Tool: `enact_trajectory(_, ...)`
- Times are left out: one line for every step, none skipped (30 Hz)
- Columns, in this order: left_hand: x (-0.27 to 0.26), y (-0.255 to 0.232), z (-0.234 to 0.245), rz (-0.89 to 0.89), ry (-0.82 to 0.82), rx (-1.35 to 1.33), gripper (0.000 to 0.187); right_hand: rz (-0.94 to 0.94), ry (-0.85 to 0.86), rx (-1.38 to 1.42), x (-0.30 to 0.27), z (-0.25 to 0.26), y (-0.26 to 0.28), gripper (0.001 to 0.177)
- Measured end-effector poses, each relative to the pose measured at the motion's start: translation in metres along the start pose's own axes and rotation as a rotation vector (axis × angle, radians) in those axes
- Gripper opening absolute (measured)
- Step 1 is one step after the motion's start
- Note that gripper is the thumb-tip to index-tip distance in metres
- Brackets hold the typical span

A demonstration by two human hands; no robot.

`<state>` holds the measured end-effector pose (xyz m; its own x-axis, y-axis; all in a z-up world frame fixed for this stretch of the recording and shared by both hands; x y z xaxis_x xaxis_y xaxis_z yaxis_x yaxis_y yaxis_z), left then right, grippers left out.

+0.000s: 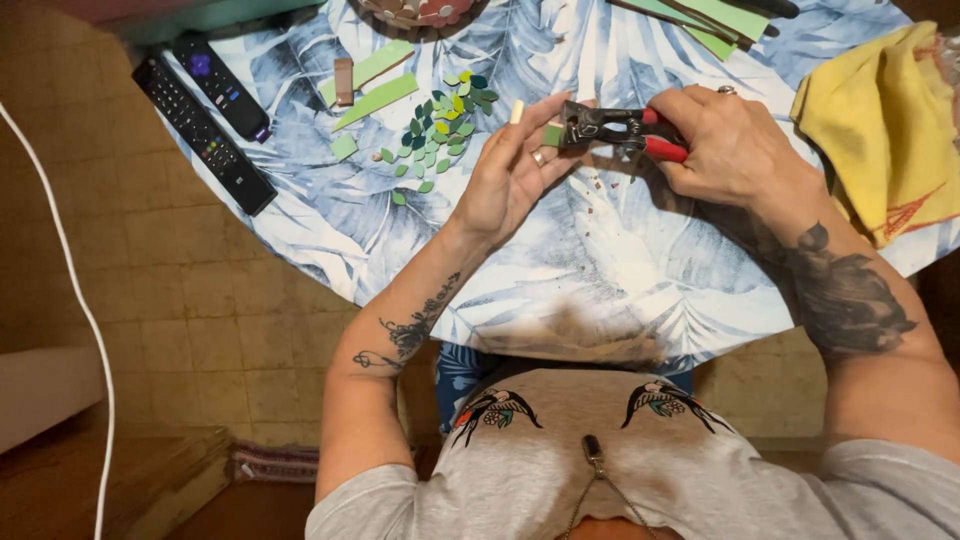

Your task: Cutting small green glass strips into smaller square pieces using tile nippers

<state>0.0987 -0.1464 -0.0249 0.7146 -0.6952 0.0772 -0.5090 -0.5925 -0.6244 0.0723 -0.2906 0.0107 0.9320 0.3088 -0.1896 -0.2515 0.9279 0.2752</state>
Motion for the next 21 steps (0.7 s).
enact_trajectory(0.0, 0.001, 0.0, -0.005, 0.024, 0.003, 0.039, -0.031, 0.032, 0.016, 0.0, -0.001, -0.001, 0.021)
enact_trajectory(0.0, 0.002, 0.001, -0.011, 0.048, 0.006, 0.039, -0.062, 0.064, 0.031, 0.0, -0.002, -0.001, 0.021)
enact_trajectory(-0.001, 0.003, 0.001, -0.013, 0.047, 0.005, 0.039, -0.061, 0.066, 0.03, 0.001, -0.001, 0.001, 0.021)
enact_trajectory(-0.001, 0.003, 0.002, -0.011, 0.035, 0.012, 0.038, -0.085, 0.103, 0.042, 0.001, -0.003, 0.001, 0.017)
enact_trajectory(0.0, 0.003, 0.003, -0.009, 0.024, 0.021, 0.037, -0.109, 0.138, 0.053, 0.002, -0.005, 0.001, 0.013)
enact_trajectory(0.001, 0.004, 0.004, -0.011, 0.024, 0.021, 0.037, -0.108, 0.137, 0.052, 0.004, -0.016, -0.01, 0.013)
enact_trajectory(0.001, 0.006, 0.008, -0.004, -0.002, -0.01, 0.039, -0.041, 0.018, 0.001, 0.005, -0.018, -0.014, 0.01)
enact_trajectory(0.001, 0.008, 0.011, 0.002, -0.028, -0.041, 0.04, 0.026, -0.101, -0.049, 0.004, -0.021, -0.018, 0.009)
enact_trajectory(0.0, 0.008, 0.009, 0.001, -0.027, -0.043, 0.04, 0.025, -0.1, -0.051, 0.002, -0.017, -0.013, 0.009)
enact_trajectory(-0.002, 0.006, 0.005, -0.009, -0.004, -0.067, 0.039, 0.017, -0.151, -0.057, -0.001, -0.008, -0.009, 0.011)
enact_trajectory(-0.001, 0.003, 0.001, -0.024, 0.023, -0.086, 0.038, 0.012, -0.207, -0.067, -0.002, 0.002, -0.005, 0.014)
enact_trajectory(0.001, 0.0, 0.0, -0.03, 0.028, -0.084, 0.038, 0.015, -0.212, -0.073, -0.001, 0.005, -0.006, 0.014)
enact_trajectory(0.001, 0.001, 0.001, 0.0, 0.003, -0.093, 0.036, 0.055, -0.244, 0.005, -0.003, 0.008, -0.004, 0.011)
enact_trajectory(0.001, 0.002, 0.002, 0.03, -0.022, -0.102, 0.035, 0.094, -0.276, 0.083, -0.005, 0.011, -0.003, 0.01)
enact_trajectory(0.001, 0.003, 0.004, 0.027, -0.021, -0.103, 0.035, 0.096, -0.276, 0.08, -0.005, 0.013, -0.002, 0.01)
enact_trajectory(0.001, 0.004, 0.006, 0.032, -0.014, -0.101, 0.035, 0.1, -0.305, 0.133, -0.006, 0.017, -0.003, 0.011)
enact_trajectory(0.001, 0.005, 0.007, 0.039, -0.007, -0.097, 0.037, 0.103, -0.336, 0.187, -0.007, 0.021, -0.004, 0.013)
enact_trajectory(0.002, 0.003, 0.003, 0.037, -0.006, -0.096, 0.037, 0.105, -0.337, 0.186, -0.006, 0.022, -0.005, 0.013)
enact_trajectory(0.002, 0.002, 0.0, 0.051, -0.02, -0.106, 0.038, 0.116, -0.37, 0.177, -0.008, 0.023, -0.006, 0.011)
enact_trajectory(0.001, 0.002, -0.003, 0.065, -0.034, -0.117, 0.04, 0.128, -0.402, 0.168, -0.009, 0.025, -0.006, 0.009)
enact_trajectory(0.003, 0.005, -0.001, 0.068, -0.032, -0.115, 0.04, 0.125, -0.405, 0.168, -0.01, 0.024, -0.008, 0.009)
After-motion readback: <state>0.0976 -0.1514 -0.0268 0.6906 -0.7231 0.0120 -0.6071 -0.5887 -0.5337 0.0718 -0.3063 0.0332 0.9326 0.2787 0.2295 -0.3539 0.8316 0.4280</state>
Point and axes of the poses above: each hand's wrist, its own x-axis towards the middle knuckle, its own z-axis out of the back of the hand, y = z × x, the point moved 8 cm from there along x, towards the middle knuckle, and after that the axes turned 7 degrees about y, right-handed, at the moved point
